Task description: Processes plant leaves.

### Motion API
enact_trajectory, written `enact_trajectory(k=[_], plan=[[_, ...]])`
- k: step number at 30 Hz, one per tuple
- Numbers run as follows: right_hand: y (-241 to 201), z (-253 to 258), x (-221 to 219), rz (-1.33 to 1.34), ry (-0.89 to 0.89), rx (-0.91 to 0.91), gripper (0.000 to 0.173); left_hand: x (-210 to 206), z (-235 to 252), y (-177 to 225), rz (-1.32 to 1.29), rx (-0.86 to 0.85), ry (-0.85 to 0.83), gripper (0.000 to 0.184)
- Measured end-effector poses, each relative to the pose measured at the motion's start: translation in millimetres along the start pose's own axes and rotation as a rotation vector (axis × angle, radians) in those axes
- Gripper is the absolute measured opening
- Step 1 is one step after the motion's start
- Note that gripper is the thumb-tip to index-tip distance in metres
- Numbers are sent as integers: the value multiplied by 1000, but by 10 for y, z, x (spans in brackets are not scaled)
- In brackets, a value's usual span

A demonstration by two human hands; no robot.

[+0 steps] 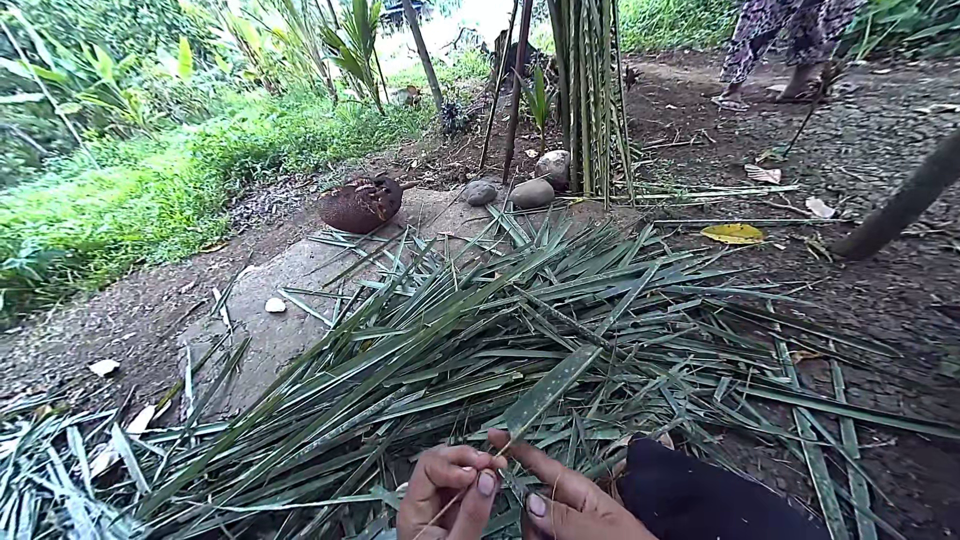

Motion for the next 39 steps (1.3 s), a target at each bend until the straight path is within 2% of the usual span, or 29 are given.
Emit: enact_trajectory(k=[4, 10, 14, 24, 30, 35, 39], plan=[[13, 25, -5, -68, -27, 58, 55, -114, -44, 14, -358, 98, 100, 10], [39, 38, 11, -105, -19, 126, 51, -126, -39, 18, -416, 108, 110, 8], [59, 44, 23, -82, -40, 83, 51, -119, -58, -14, -548, 153, 172, 9], [60, 25, 27, -87, -39, 108, 44, -128, -125, -2, -374, 152, 117, 12], [-97, 7, 89, -53, 25, 119, 41, -83, -111, 41, -254, 78, 54, 12], [-427, -23, 349, -107, 296, 242, 43, 50, -104, 76, -189, 75, 123, 15], [-698, -92, 759, -153, 642, 349, 47, 221, -91, 131, -143, 53, 267, 26]])
Point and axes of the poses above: each hand's wrist, its own z-axis towards the middle knuckle, its own x-axis out of the back of the hand, y = z × x, the point moved 2 cm from there along z, towards the middle knuckle, and after that the axes turned 14 degrees about -y, right-handed, at the moved point
